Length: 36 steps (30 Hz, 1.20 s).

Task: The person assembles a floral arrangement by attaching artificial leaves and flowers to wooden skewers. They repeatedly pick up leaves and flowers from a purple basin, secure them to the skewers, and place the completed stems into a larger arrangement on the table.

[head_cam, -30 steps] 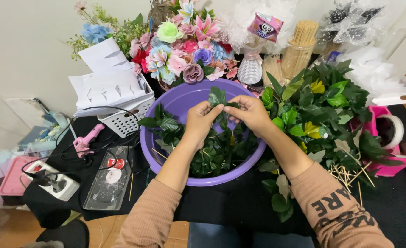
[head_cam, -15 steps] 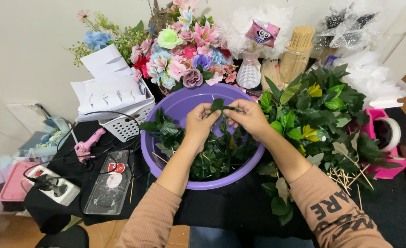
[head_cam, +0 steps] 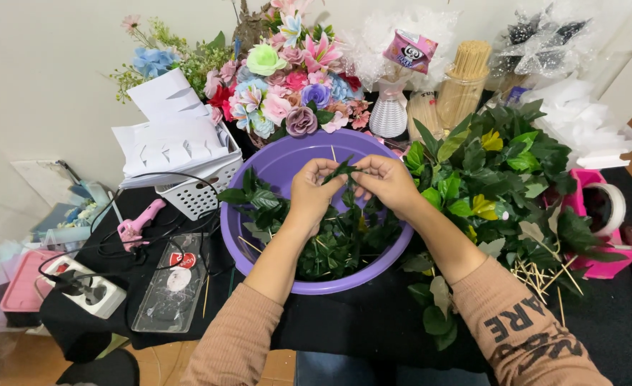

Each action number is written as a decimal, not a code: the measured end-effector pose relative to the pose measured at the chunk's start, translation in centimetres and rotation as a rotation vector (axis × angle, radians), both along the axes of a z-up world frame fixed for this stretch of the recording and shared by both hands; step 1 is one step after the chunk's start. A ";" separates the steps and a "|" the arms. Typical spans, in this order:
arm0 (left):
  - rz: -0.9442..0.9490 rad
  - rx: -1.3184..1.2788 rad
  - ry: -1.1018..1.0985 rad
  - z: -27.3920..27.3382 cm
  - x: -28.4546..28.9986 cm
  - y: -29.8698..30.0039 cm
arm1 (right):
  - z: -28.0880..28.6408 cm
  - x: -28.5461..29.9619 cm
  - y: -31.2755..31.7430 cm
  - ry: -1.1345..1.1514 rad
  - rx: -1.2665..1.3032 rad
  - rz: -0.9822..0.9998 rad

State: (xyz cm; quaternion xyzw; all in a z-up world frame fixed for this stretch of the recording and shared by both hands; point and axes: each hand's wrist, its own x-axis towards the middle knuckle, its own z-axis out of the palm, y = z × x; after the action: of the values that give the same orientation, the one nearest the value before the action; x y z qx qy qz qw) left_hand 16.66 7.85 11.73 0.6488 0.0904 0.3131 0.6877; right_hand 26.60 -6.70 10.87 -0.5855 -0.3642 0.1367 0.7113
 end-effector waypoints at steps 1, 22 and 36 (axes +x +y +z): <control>-0.001 0.000 0.001 0.1 -0.1 0.0 | -0.2 0.1 0.1 0.001 0.000 -0.001; -0.023 0.015 0.007 -0.8 0.4 0.4 | -0.9 0.6 0.3 -0.007 -0.005 -0.033; -0.022 0.039 -0.005 0.4 -0.4 -0.1 | 0.6 -0.6 -0.1 -0.022 -0.016 -0.030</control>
State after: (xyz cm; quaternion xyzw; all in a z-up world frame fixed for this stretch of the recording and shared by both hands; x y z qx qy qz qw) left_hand 16.24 7.76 12.09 0.6624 0.0754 0.3087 0.6784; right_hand 26.00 -6.79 11.50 -0.5980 -0.3619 0.1224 0.7046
